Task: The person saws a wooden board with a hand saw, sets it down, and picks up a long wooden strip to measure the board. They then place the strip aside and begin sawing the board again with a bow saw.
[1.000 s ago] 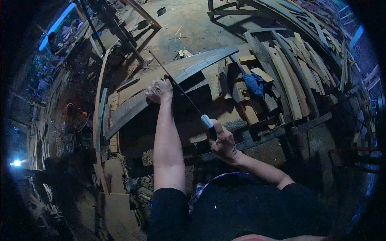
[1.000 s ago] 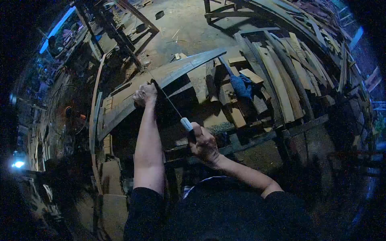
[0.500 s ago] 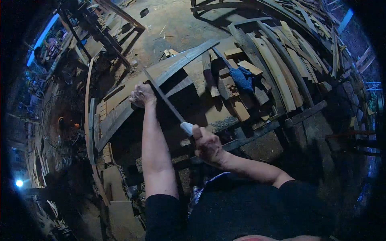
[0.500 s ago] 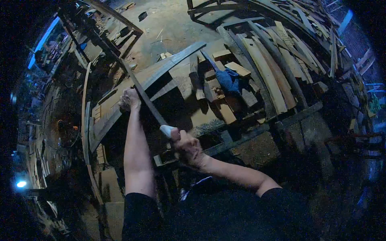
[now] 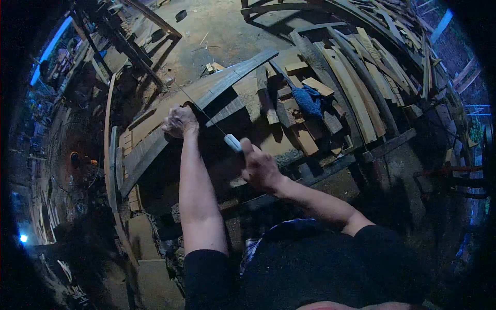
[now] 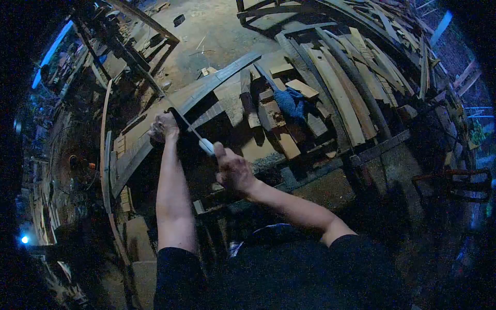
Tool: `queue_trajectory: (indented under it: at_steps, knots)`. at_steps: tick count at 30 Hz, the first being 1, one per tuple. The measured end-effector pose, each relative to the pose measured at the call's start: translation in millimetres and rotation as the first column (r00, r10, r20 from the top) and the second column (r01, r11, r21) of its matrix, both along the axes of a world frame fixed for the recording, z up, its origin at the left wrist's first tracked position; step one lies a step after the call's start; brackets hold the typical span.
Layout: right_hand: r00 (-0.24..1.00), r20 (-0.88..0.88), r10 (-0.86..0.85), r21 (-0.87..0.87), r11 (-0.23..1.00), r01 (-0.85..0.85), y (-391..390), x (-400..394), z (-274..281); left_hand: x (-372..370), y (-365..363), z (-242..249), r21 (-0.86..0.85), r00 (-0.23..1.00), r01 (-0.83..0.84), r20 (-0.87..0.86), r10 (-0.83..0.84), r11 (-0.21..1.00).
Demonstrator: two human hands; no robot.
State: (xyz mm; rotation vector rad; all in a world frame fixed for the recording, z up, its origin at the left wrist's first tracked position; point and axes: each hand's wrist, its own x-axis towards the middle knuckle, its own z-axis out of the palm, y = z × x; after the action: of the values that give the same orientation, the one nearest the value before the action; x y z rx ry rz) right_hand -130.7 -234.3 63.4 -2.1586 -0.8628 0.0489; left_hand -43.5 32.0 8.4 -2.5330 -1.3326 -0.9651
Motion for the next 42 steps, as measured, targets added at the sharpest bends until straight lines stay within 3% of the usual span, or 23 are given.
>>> queue_trajectory:
  at_steps: [3,5,6,7,8,10,13,16,18,19,20,22,25,27,31,32,33,34,35,37,42]
  knots:
    - [0.999,0.004,0.043,0.076,0.996,-0.043,-32,-19,-5,5,12,-22,0.097,0.999,-0.032,0.027,0.029,0.995]
    - [0.998,-0.054,0.031,0.118,0.993,-0.024,-41,-25,-10,-6,-1,11,-0.155,0.985,0.025,-0.167,-0.051,0.988]
    - [0.998,-0.060,0.026,0.116,0.993,-0.019,-36,-22,-14,11,46,-65,0.273,0.989,0.059,0.112,-0.093,0.960]
    - [0.999,0.004,0.036,0.133,0.990,-0.037,-21,-11,-17,11,42,-61,0.274,0.989,0.066,0.109,-0.100,0.959]
    - [0.997,0.072,0.043,0.151,0.987,-0.053,-7,-1,-17,11,35,-49,0.165,0.996,0.044,0.065,-0.055,0.985]
    - [1.000,0.019,0.022,0.098,0.995,-0.023,16,14,-5,9,20,-21,-0.051,0.999,-0.031,-0.033,0.029,0.998]
    - [1.000,-0.009,0.025,0.075,0.997,-0.024,0,6,-2,6,8,-3,-0.091,0.999,-0.045,-0.015,0.043,0.995]
    - [0.996,-0.085,0.039,0.094,0.995,-0.031,-38,-20,-5,-5,-15,19,-0.055,1.000,-0.018,0.010,0.019,0.998]
    - [0.997,-0.068,0.041,0.120,0.992,-0.032,-48,-30,-9,9,20,-17,-0.113,1.000,-0.001,-0.011,0.000,0.994]
    - [0.996,-0.077,0.037,0.122,0.992,-0.027,-37,-25,-9,15,31,-27,-0.152,0.999,0.031,-0.015,-0.033,0.988]
    - [0.999,-0.036,0.015,0.076,0.997,-0.012,-14,-9,-6,-8,-22,34,-0.105,0.996,-0.041,-0.080,0.032,0.994]
    - [1.000,0.018,0.000,0.046,0.999,0.000,19,17,-2,4,6,-7,-0.093,0.999,-0.024,-0.048,0.019,0.995]
    - [0.999,-0.037,0.029,0.047,0.999,-0.028,34,26,0,2,-5,10,0.008,0.994,-0.085,-0.069,0.085,0.996]
    - [0.999,-0.053,-0.004,0.093,0.996,0.009,-1,3,10,-6,-18,27,-0.102,0.999,-0.027,-0.025,0.025,0.994]
    - [0.994,-0.091,0.052,0.048,0.998,-0.048,-40,-20,-10,-6,-20,37,-0.169,0.991,-0.051,-0.129,0.030,0.984]
    - [0.990,-0.132,0.040,0.035,0.999,-0.035,-30,-18,1,-5,-19,32,-0.049,0.996,-0.047,-0.083,0.042,0.998]
    - [0.986,-0.163,0.027,0.028,0.999,-0.023,-16,-11,10,-4,-12,21,-0.046,0.996,-0.043,-0.083,0.039,0.998]
    - [0.998,-0.025,0.054,0.164,0.985,-0.049,2,0,-2,-2,-1,5,-0.053,0.999,-0.018,-0.038,0.016,0.998]
    - [0.998,-0.018,0.054,0.172,0.984,-0.050,15,10,-4,0,5,-1,-0.057,1.000,0.006,0.010,-0.005,0.998]
    - [0.994,-0.106,0.025,-0.003,1.000,-0.026,31,20,-2,-3,1,15,-0.058,1.000,0.000,0.002,0.000,0.998]
    - [0.998,-0.047,0.050,0.106,0.993,-0.045,-52,-30,-26,-6,-20,36,-0.160,0.999,-0.025,-0.047,0.017,0.987]
